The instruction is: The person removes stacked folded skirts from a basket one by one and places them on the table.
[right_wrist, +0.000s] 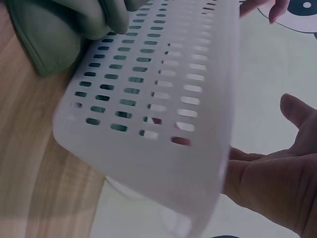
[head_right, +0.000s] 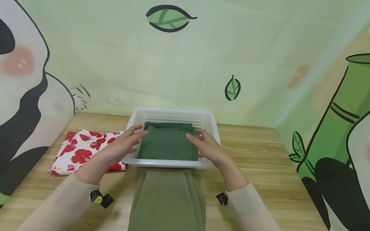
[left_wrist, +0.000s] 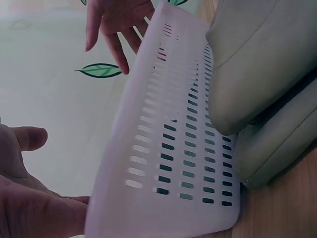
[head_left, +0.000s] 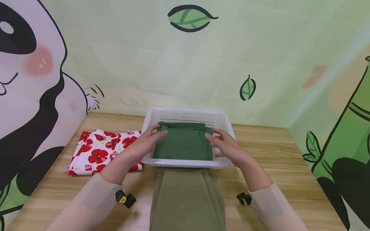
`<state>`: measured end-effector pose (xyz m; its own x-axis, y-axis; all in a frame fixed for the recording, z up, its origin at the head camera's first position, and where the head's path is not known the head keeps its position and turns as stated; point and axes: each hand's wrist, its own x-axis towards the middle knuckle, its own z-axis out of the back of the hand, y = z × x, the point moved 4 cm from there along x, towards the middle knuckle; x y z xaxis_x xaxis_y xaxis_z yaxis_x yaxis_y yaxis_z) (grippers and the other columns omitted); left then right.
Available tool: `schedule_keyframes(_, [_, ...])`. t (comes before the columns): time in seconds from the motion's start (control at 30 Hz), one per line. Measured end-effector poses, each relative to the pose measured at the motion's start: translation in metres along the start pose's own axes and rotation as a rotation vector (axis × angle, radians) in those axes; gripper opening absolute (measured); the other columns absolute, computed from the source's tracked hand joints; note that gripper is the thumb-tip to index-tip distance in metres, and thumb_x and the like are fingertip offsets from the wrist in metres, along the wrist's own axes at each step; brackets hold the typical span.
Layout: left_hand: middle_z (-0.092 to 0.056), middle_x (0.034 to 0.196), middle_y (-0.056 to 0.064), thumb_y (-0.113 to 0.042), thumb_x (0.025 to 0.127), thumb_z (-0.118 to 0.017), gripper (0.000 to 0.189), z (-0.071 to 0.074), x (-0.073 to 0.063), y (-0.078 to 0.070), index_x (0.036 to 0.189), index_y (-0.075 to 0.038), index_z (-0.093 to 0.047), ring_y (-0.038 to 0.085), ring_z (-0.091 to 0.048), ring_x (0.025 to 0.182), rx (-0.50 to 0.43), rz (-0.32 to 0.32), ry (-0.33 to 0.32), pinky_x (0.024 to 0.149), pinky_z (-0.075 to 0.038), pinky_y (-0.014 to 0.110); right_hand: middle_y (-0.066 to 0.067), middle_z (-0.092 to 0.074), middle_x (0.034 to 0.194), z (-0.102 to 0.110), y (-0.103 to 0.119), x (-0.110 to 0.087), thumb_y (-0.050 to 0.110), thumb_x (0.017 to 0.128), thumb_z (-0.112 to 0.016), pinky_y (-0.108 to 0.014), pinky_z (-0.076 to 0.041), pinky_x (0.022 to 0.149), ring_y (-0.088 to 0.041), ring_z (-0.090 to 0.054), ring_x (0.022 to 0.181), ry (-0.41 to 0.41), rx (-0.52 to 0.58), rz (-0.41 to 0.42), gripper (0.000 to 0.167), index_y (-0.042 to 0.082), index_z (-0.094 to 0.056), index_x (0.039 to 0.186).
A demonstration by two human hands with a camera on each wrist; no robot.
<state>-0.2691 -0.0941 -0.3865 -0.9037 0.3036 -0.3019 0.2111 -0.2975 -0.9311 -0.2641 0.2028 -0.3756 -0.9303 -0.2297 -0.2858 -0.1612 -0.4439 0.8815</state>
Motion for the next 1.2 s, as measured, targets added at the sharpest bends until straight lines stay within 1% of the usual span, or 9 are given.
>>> schedule_keyframes(0.27, [-0.011,0.173,0.012,-0.061,0.100,-0.051,0.092,-0.001,0.019,0.009,0.168,-0.020,-0.004,0.040,-0.019,0.155,-0.065,0.077,-0.058,0.122,-0.026,0.068,-0.019,-0.023,0.170,-0.004,-0.008,0.018,0.058,0.103,-0.054,-0.068,-0.042,0.111,-0.048,-0.032,0.151,-0.034,0.140,-0.096,0.087,0.014,-0.013,0.166])
schedule_keyframes(0.4, [-0.010,0.173,0.012,-0.062,0.100,-0.049,0.094,-0.004,0.026,0.008,0.168,-0.018,0.000,0.040,-0.018,0.155,-0.087,0.086,-0.052,0.122,-0.024,0.070,-0.018,-0.016,0.172,-0.004,-0.013,0.024,0.058,0.104,-0.052,-0.073,-0.038,0.111,-0.051,-0.026,0.153,-0.048,0.197,-0.125,0.088,0.013,-0.010,0.167])
schedule_keyframes(0.5, [-0.008,0.173,0.012,-0.060,0.102,-0.047,0.093,-0.005,0.029,0.008,0.167,-0.015,0.002,0.040,-0.017,0.155,-0.116,0.096,-0.034,0.123,-0.021,0.070,-0.021,-0.015,0.172,-0.003,-0.017,0.029,0.058,0.104,-0.051,-0.074,-0.037,0.111,-0.054,-0.023,0.153,-0.048,0.225,-0.147,0.089,0.012,-0.009,0.167])
schedule_keyframes(0.67, [-0.010,0.171,0.012,-0.056,0.104,-0.046,0.090,-0.006,0.036,0.011,0.167,-0.013,0.001,0.041,-0.015,0.155,-0.164,0.114,-0.020,0.124,-0.018,0.070,-0.029,-0.014,0.169,-0.004,-0.025,0.038,0.059,0.103,-0.050,-0.075,-0.037,0.110,-0.057,-0.025,0.151,-0.035,0.291,-0.193,0.089,0.010,-0.012,0.166])
schedule_keyframes(0.8, [-0.009,0.171,0.013,-0.057,0.103,-0.046,0.092,-0.008,0.044,0.014,0.166,-0.011,0.002,0.040,-0.014,0.155,-0.158,0.127,-0.025,0.125,-0.017,0.068,-0.031,-0.012,0.169,-0.003,-0.033,0.045,0.059,0.102,-0.050,-0.075,-0.035,0.111,-0.058,-0.025,0.150,-0.042,0.360,-0.243,0.089,0.011,-0.012,0.167])
schedule_keyframes(0.87, [-0.006,0.172,0.013,-0.059,0.103,-0.046,0.094,-0.010,0.047,0.017,0.166,-0.011,0.005,0.039,-0.014,0.155,-0.141,0.137,-0.032,0.126,-0.015,0.066,-0.032,-0.012,0.169,-0.003,-0.037,0.048,0.059,0.102,-0.049,-0.075,-0.035,0.112,-0.058,-0.024,0.151,-0.046,0.382,-0.260,0.088,0.014,-0.012,0.167])
schedule_keyframes(0.97, [-0.001,0.174,0.013,-0.061,0.102,-0.045,0.096,-0.011,0.052,0.019,0.166,-0.010,0.006,0.036,-0.012,0.157,-0.117,0.149,-0.050,0.128,-0.012,0.064,-0.032,-0.012,0.168,-0.002,-0.039,0.050,0.059,0.102,-0.050,-0.076,-0.035,0.111,-0.058,-0.024,0.151,-0.053,0.398,-0.264,0.085,0.016,-0.015,0.167])
schedule_keyframes(1.07, [0.000,0.175,0.012,-0.062,0.102,-0.044,0.097,-0.012,0.055,0.020,0.166,-0.010,0.007,0.035,-0.011,0.157,-0.108,0.157,-0.064,0.128,-0.011,0.062,-0.033,-0.013,0.168,-0.001,-0.039,0.052,0.058,0.101,-0.052,-0.077,-0.035,0.110,-0.058,-0.025,0.150,-0.054,0.407,-0.259,0.087,0.016,-0.014,0.167])
schedule_keyframes(1.2, [0.000,0.175,0.011,-0.062,0.102,-0.045,0.097,-0.013,0.056,0.022,0.167,-0.014,0.008,0.037,-0.012,0.157,-0.119,0.183,-0.055,0.127,-0.012,0.066,-0.034,-0.014,0.167,-0.001,-0.040,0.053,0.058,0.101,-0.054,-0.076,-0.036,0.110,-0.057,-0.027,0.150,-0.058,0.413,-0.271,0.090,0.014,-0.010,0.167])
